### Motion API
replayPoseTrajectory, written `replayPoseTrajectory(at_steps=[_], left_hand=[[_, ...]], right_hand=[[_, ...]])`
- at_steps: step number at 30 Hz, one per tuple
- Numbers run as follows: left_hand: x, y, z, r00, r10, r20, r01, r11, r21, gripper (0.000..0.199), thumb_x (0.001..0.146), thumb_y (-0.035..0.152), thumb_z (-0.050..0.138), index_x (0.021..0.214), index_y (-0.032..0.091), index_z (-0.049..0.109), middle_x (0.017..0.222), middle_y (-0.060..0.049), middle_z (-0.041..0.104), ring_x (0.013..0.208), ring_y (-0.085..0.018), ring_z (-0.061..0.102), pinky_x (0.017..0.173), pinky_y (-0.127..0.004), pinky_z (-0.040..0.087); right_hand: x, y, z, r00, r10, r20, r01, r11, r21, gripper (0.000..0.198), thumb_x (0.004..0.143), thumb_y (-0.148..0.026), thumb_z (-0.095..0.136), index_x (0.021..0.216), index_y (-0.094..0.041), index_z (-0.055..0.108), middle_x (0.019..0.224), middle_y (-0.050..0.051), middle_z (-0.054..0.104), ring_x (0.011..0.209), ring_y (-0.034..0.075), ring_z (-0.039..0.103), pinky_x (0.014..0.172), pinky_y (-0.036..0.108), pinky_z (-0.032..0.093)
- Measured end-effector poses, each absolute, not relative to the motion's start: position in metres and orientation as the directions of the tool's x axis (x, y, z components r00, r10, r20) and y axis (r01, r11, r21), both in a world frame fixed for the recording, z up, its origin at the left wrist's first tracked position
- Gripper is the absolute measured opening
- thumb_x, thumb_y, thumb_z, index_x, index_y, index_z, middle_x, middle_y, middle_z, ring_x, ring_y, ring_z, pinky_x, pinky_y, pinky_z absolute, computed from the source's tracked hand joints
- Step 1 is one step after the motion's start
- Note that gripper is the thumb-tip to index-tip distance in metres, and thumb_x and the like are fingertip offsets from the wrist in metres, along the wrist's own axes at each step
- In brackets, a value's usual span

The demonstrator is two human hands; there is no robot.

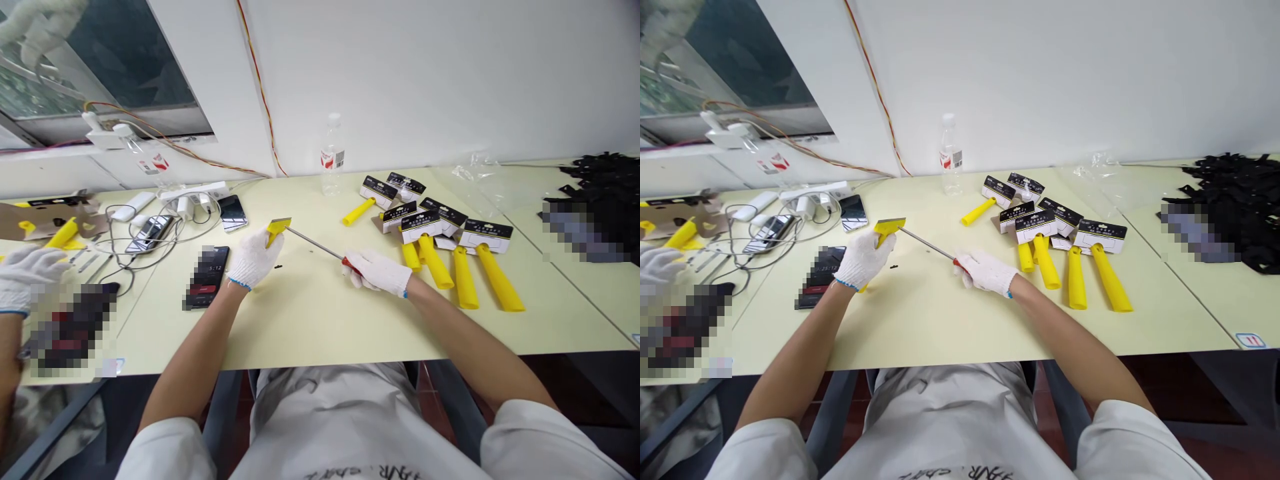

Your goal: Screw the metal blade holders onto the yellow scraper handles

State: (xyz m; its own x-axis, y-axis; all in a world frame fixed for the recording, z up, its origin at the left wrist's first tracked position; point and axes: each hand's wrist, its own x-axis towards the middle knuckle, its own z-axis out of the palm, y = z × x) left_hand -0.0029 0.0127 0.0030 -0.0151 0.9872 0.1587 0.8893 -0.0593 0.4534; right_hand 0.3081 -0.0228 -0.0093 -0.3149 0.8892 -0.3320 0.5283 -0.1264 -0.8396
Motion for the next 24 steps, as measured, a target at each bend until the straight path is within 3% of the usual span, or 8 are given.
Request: replayPoseTrajectory(at_steps=[6,11,15,20,24], left_hand=[[-0.0043,0.0131,0.0007,-0.002,0.984,0.177,0.879,-0.083,0.47,0.037,0.104,0.051,0.051,0.084,0.021,0.06,0.074,-0.007,0.065,0.074,-0.026,0.065,0.072,-0.035,0.04],[-0.006,0.0128,-0.0007,-0.002,0.984,0.179,0.868,-0.087,0.489,0.039,0.1,0.055,0.049,0.083,0.022,0.06,0.072,-0.006,0.064,0.072,-0.025,0.065,0.069,-0.035,0.039],[-0.0042,0.0111,0.0009,-0.02,0.987,0.16,0.845,-0.069,0.531,0.04,0.1,0.056,0.049,0.082,0.022,0.06,0.069,-0.005,0.062,0.068,-0.024,0.063,0.067,-0.035,0.04],[-0.0039,0.0101,0.0023,-0.035,0.99,0.135,0.84,-0.044,0.54,0.039,0.101,0.055,0.051,0.084,0.022,0.061,0.068,-0.005,0.062,0.066,-0.024,0.063,0.066,-0.035,0.04],[-0.0052,0.0092,0.003,-0.025,0.991,0.129,0.826,-0.052,0.561,0.038,0.103,0.053,0.052,0.085,0.021,0.062,0.069,-0.005,0.063,0.066,-0.023,0.063,0.067,-0.034,0.039]], right_hand=[[0.3071,-0.0244,-0.0086,-0.283,0.905,-0.318,0.569,-0.109,-0.815,0.045,0.104,-0.062,0.073,0.089,-0.021,0.063,0.069,0.003,0.066,0.057,0.014,0.051,0.055,0.027,0.037],[0.3068,-0.0233,-0.0129,-0.326,0.871,-0.368,0.54,-0.147,-0.828,0.052,0.116,-0.059,0.045,0.092,-0.019,0.068,0.068,0.003,0.066,0.053,0.014,0.045,0.052,0.027,0.035],[0.3069,-0.0215,-0.0123,-0.256,0.921,-0.293,0.609,-0.082,-0.789,0.045,0.106,-0.061,0.07,0.088,-0.02,0.063,0.072,0.003,0.068,0.06,0.014,0.052,0.057,0.027,0.037],[0.3055,-0.0207,-0.0094,-0.273,0.914,-0.299,0.614,-0.074,-0.786,0.053,0.114,-0.063,0.056,0.084,-0.019,0.066,0.072,0.007,0.07,0.063,0.017,0.056,0.061,0.029,0.041],[0.3052,-0.0216,-0.0113,-0.246,0.935,-0.254,0.617,-0.051,-0.785,0.052,0.106,-0.066,0.068,0.082,-0.02,0.064,0.077,0.008,0.072,0.073,0.019,0.06,0.064,0.029,0.04]])
